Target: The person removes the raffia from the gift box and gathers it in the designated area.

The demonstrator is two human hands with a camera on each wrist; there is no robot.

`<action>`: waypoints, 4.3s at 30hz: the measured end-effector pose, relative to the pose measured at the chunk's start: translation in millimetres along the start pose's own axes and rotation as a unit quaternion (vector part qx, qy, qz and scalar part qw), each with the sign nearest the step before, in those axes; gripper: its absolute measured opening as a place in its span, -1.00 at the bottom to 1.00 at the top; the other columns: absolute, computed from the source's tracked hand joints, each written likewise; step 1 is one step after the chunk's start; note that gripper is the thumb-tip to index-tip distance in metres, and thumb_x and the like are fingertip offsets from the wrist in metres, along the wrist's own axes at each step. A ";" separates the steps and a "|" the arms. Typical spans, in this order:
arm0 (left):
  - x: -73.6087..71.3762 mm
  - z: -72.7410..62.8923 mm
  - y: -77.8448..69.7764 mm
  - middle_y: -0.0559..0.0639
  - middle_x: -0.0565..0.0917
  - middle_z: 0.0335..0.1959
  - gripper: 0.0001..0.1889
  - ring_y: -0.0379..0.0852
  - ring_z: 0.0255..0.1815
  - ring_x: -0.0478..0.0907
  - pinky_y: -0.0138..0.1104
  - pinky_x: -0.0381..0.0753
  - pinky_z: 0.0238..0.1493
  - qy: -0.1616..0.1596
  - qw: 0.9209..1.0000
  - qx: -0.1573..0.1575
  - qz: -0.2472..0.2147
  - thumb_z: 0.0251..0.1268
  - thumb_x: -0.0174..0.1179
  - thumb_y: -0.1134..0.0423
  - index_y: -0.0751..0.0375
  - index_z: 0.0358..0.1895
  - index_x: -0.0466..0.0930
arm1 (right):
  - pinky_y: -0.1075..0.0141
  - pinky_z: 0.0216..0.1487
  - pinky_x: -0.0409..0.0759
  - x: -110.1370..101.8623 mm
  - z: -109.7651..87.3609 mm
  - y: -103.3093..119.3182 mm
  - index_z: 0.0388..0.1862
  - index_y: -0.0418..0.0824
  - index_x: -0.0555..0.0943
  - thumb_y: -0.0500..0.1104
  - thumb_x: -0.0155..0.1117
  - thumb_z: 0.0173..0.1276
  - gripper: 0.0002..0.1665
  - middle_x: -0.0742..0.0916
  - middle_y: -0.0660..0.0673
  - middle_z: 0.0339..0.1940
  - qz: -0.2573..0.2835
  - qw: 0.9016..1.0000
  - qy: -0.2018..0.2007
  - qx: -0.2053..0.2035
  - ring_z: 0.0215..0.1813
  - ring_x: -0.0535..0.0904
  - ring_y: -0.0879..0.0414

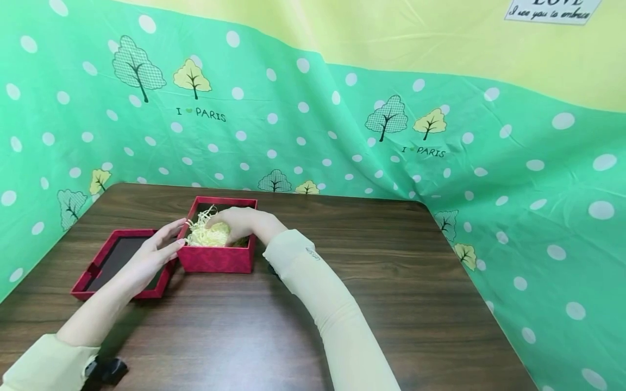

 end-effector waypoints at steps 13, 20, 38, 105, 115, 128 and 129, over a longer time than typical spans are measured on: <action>2.7 2.8 -1.1 0.26 0.04 0.47 -0.36 0.20 0.45 0.03 0.11 0.11 0.37 -0.005 1.000 -0.003 -0.003 0.46 -0.03 0.18 0.09 0.50 -0.06 | 0.30 0.18 0.44 -0.6 -2.9 -0.3 0.14 0.00 0.56 -0.16 0.40 0.16 -0.49 0.61 0.07 0.16 -0.015 0.999 -0.030 0.000 0.20 0.47 0.17; 2.5 2.1 -1.2 0.26 0.02 0.47 -0.36 0.21 0.44 0.03 0.12 0.11 0.37 -0.005 1.000 -0.005 -0.007 0.46 -0.03 0.19 0.09 0.51 -0.07 | 0.35 0.07 0.48 -0.4 -3.4 -3.2 0.02 -0.05 0.62 -0.24 0.38 0.15 -0.59 0.67 0.05 0.02 0.003 0.998 -0.060 -0.017 0.05 0.54 0.19; 3.3 -1.4 -2.2 0.27 0.03 0.47 -0.36 0.18 0.45 0.02 0.09 0.10 0.37 -0.009 1.000 0.003 -0.012 0.46 -0.03 0.19 0.11 0.51 -0.07 | 0.31 0.15 0.44 -22.2 -21.3 -3.2 0.04 -0.09 0.61 -0.32 0.27 0.15 -0.57 0.67 0.05 0.03 0.034 0.994 -0.102 -0.017 0.04 0.52 0.24; 4.3 -3.8 -1.5 0.25 -0.02 0.49 -0.25 0.27 0.47 -0.08 0.17 0.06 0.36 -0.018 1.000 -0.006 0.003 0.44 0.00 0.07 0.10 0.52 -0.21 | 0.28 -0.04 0.45 -105.4 -122.1 -21.0 -0.07 -0.19 0.65 -0.39 0.21 0.06 -0.60 0.70 -0.03 -0.12 0.079 0.976 -0.203 -0.011 -0.19 0.49 0.13; 4.9 -5.8 -2.8 0.22 -0.03 0.50 -0.27 0.26 0.48 -0.09 0.18 0.04 0.36 -0.009 1.000 -0.009 0.011 0.44 -0.01 0.05 0.05 0.52 -0.19 | 0.31 -0.28 0.42 -111.2 -147.5 -31.9 -0.13 -0.10 0.66 -0.38 0.17 0.04 -0.60 0.69 0.04 -0.23 0.081 0.973 -0.217 0.007 -0.39 0.40 0.14; 4.3 -5.3 -3.3 0.23 -0.01 0.49 -0.29 0.26 0.48 -0.08 0.21 0.05 0.35 -0.004 1.000 -0.004 0.012 0.44 -0.02 0.05 0.00 0.52 -0.17 | 0.30 -0.36 0.42 -115.7 -188.7 -47.7 -0.09 -0.14 0.65 -0.39 0.17 0.07 -0.60 0.69 -0.01 -0.16 0.077 0.970 -0.229 0.038 -0.50 0.37 0.16; 4.2 -5.3 -3.4 0.23 -0.01 0.49 -0.29 0.27 0.48 -0.08 0.21 0.05 0.35 -0.004 1.000 -0.004 0.013 0.44 -0.02 0.06 -0.01 0.52 -0.17 | 0.30 -0.35 0.43 -115.7 -192.3 -49.0 -0.09 -0.14 0.65 -0.39 0.18 0.07 -0.60 0.69 -0.01 -0.15 0.075 0.969 -0.230 0.042 -0.48 0.38 0.16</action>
Point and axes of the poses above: each hand's wrist, its own z-axis towards the middle knuckle, its own x-axis out of the palm, y = z × x, the point moved 1 cm from there along z, towards the middle knuckle
